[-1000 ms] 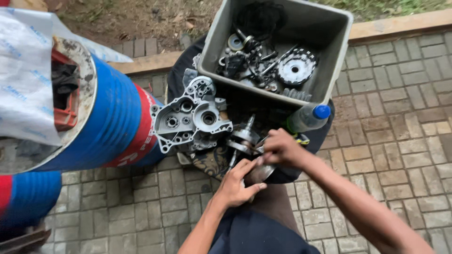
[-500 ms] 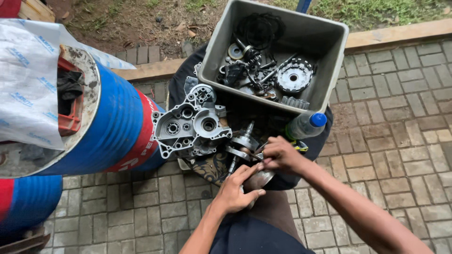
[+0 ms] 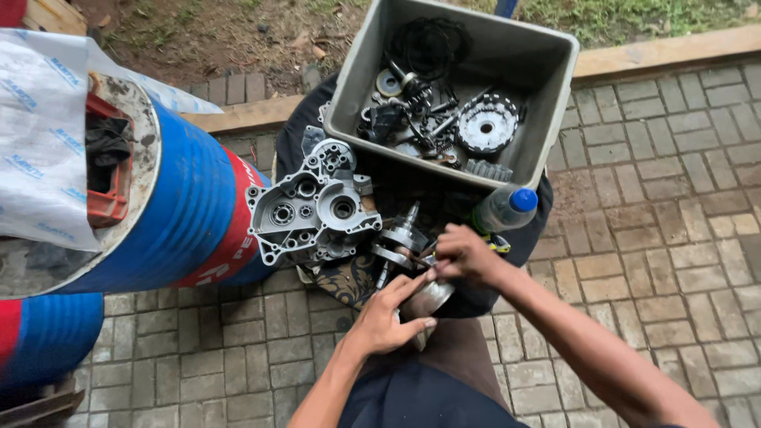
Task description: The person holds and works on an engine crankshaft and related components on a table, occasionally using a small tool to manipulate a ring.
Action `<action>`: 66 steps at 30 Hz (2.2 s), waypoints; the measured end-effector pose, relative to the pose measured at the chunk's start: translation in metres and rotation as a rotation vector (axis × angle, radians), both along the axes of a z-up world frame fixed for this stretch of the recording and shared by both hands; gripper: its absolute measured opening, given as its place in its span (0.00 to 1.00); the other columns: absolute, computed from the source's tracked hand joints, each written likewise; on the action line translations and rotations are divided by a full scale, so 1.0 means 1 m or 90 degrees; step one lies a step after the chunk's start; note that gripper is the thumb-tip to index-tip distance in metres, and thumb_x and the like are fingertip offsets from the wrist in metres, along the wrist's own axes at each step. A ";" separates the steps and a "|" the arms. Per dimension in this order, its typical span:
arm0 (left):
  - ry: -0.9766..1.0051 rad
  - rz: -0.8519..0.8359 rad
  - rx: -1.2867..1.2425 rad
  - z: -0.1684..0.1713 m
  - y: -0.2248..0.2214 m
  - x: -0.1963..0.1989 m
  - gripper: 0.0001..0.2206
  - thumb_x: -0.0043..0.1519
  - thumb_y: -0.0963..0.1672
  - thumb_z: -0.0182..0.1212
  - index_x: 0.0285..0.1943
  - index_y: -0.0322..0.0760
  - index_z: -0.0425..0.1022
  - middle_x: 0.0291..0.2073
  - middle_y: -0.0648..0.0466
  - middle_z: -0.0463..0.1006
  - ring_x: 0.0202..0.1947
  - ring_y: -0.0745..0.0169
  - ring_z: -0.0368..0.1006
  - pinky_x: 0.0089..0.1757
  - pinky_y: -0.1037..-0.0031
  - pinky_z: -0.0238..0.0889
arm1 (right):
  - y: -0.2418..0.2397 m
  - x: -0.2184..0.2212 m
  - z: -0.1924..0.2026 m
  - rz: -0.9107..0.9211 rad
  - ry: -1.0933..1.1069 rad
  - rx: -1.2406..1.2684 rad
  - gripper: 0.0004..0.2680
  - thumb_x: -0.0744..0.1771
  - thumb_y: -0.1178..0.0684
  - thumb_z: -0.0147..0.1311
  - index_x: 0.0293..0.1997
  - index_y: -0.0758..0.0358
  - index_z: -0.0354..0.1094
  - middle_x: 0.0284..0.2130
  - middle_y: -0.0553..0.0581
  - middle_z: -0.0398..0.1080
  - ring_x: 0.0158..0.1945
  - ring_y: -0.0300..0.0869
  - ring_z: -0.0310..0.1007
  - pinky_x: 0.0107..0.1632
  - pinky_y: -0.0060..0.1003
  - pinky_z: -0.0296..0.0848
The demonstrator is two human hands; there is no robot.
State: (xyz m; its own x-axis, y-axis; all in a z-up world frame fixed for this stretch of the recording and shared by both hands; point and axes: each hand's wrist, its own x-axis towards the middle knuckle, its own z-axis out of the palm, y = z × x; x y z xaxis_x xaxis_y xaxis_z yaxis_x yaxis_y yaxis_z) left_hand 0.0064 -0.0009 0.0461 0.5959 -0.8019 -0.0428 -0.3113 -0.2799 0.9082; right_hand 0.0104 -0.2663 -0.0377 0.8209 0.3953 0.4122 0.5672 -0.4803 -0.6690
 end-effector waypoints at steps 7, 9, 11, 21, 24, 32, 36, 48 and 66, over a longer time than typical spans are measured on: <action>0.003 -0.001 -0.006 -0.010 0.002 -0.001 0.34 0.58 0.50 0.69 0.76 0.46 0.63 0.48 0.54 0.71 0.43 0.59 0.72 0.46 0.71 0.65 | 0.006 -0.002 0.002 -0.025 0.059 0.020 0.20 0.61 0.37 0.67 0.18 0.52 0.55 0.17 0.44 0.55 0.28 0.40 0.49 0.30 0.40 0.47; 0.001 -0.005 -0.024 -0.013 0.003 -0.002 0.33 0.58 0.50 0.69 0.73 0.38 0.65 0.48 0.51 0.72 0.45 0.55 0.73 0.47 0.67 0.66 | 0.022 -0.002 0.024 0.045 0.002 0.038 0.15 0.60 0.48 0.60 0.19 0.53 0.50 0.16 0.49 0.50 0.24 0.45 0.49 0.29 0.44 0.46; -0.004 0.008 -0.007 -0.019 -0.002 0.004 0.34 0.55 0.51 0.71 0.72 0.45 0.67 0.48 0.51 0.75 0.44 0.48 0.76 0.44 0.61 0.69 | 0.015 0.002 0.016 0.039 0.006 0.037 0.16 0.62 0.34 0.54 0.19 0.50 0.55 0.17 0.48 0.54 0.25 0.47 0.55 0.30 0.43 0.54; -0.041 0.023 -0.018 -0.014 -0.004 0.005 0.34 0.51 0.51 0.75 0.69 0.47 0.71 0.47 0.49 0.78 0.44 0.39 0.78 0.40 0.53 0.71 | -0.003 0.009 -0.003 -0.009 0.000 -0.035 0.17 0.66 0.31 0.56 0.24 0.48 0.59 0.22 0.50 0.60 0.31 0.51 0.62 0.34 0.45 0.59; -0.048 0.038 -0.014 -0.022 -0.005 -0.004 0.28 0.52 0.53 0.74 0.61 0.43 0.76 0.47 0.51 0.79 0.42 0.38 0.78 0.39 0.53 0.72 | 0.020 0.003 -0.013 0.009 -0.025 0.003 0.20 0.67 0.25 0.50 0.22 0.45 0.59 0.20 0.44 0.57 0.29 0.46 0.61 0.33 0.41 0.59; 0.003 0.050 0.008 -0.006 -0.005 -0.009 0.33 0.56 0.48 0.69 0.73 0.43 0.67 0.50 0.53 0.72 0.49 0.57 0.73 0.51 0.71 0.64 | -0.023 -0.047 0.002 -0.218 0.134 -0.085 0.22 0.63 0.41 0.67 0.20 0.56 0.49 0.18 0.50 0.57 0.25 0.43 0.57 0.30 0.42 0.54; 0.011 0.109 -0.015 -0.002 -0.005 -0.018 0.31 0.54 0.48 0.71 0.70 0.46 0.70 0.54 0.54 0.76 0.53 0.59 0.76 0.53 0.73 0.65 | -0.022 -0.088 0.017 -0.403 0.380 0.050 0.17 0.64 0.45 0.65 0.18 0.55 0.57 0.15 0.45 0.56 0.23 0.34 0.52 0.28 0.34 0.54; -0.002 0.104 -0.043 -0.041 -0.005 -0.006 0.32 0.52 0.54 0.71 0.67 0.50 0.74 0.47 0.57 0.78 0.46 0.62 0.79 0.47 0.74 0.68 | 0.053 -0.109 -0.014 -0.791 0.732 0.769 0.23 0.71 0.31 0.38 0.42 0.68 0.66 0.18 0.69 0.66 0.17 0.57 0.65 0.20 0.51 0.65; -0.050 0.077 -0.075 -0.046 0.007 -0.007 0.31 0.54 0.52 0.71 0.69 0.47 0.71 0.47 0.54 0.77 0.48 0.57 0.78 0.48 0.70 0.68 | 0.083 -0.125 0.054 -0.697 0.571 0.868 0.07 0.70 0.56 0.47 0.44 0.70 0.69 0.31 0.71 0.74 0.35 0.54 0.75 0.37 0.54 0.76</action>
